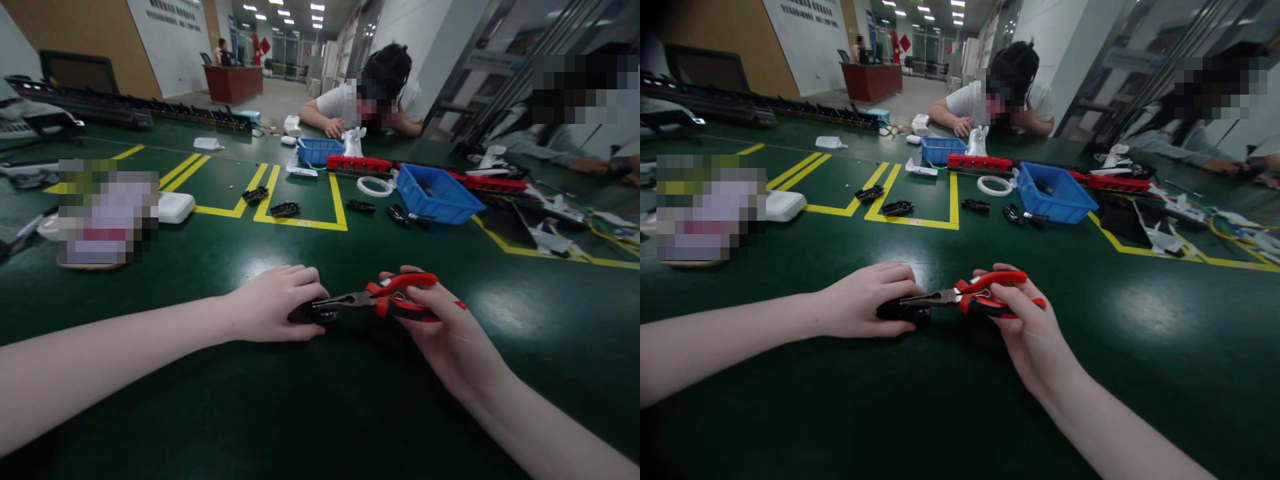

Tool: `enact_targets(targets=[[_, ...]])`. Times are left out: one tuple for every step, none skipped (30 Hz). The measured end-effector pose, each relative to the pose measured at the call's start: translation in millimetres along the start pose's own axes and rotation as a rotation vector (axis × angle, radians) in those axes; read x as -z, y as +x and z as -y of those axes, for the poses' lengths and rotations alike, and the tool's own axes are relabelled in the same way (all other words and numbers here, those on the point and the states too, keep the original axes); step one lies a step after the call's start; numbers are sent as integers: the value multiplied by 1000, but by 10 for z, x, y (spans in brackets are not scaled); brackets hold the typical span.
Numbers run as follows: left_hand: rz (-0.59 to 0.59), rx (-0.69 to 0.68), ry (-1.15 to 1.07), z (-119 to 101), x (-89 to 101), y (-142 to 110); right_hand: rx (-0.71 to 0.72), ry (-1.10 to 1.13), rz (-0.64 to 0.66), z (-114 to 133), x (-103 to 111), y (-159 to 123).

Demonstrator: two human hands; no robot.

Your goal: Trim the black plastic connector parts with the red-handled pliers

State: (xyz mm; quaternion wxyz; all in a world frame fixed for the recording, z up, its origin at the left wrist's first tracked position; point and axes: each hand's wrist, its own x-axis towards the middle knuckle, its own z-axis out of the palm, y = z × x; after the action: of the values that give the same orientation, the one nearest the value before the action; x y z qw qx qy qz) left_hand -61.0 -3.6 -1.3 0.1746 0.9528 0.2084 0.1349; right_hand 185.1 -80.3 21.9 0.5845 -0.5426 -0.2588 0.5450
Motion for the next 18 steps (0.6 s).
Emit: enact_targets(targets=[[8, -8, -10, -1, -2, -2, 6, -7, 11, -2, 2, -5], [15, -13, -24, -2, -2, -5, 10, -13, 18, -3, 2, -9], [23, -15, -38, -5, -2, -8, 13, -16, 20, -4, 1, -12], [30, -18, -52, -7, 0, -10, 14, -19, 19, -4, -1, -15], [36, -20, -62, -9, 3, -12, 13, -19, 18, -4, -4, -16], [41, -21, -63, -11, 6, -13, 6, -20, 19, -4, -6, -16], [47, -22, -56, -14, 9, -13, -1, -22, 22, -4, -8, -15], [52, -20, -43, -18, 11, -13, -8, -26, 25, -3, -10, -13], [56, -18, -29, -22, 12, -12, -16, -31, 29, -3, -11, -11], [57, -17, -16, -26, 12, -12, -19, -37, 33, -2, -12, -10], [56, -17, -8, -31, 12, -13, -19, -42, 34, 0, -13, -10], [51, -20, -5, -35, 10, -16, -18, -48, 33, 1, -15, -11], [42, -26, -5, -40, 8, -20, -15, -53, 31, 3, -18, -13], [32, -35, -6, -44, 6, -25, -13, -57, 30, 5, -20, -16], [21, -47, -7, -47, 4, -31, -9, -59, 28, 7, -21, -20], [11, -59, -8, -49, 3, -37, -6, -62, 28, 9, -21, -24], [3, -71, -9, -51, 1, -43, -3, -65, 30, 11, -19, -27], [-2, -82, -13, -52, 1, -48, -1, -68, 33, 13, -17, -29]])
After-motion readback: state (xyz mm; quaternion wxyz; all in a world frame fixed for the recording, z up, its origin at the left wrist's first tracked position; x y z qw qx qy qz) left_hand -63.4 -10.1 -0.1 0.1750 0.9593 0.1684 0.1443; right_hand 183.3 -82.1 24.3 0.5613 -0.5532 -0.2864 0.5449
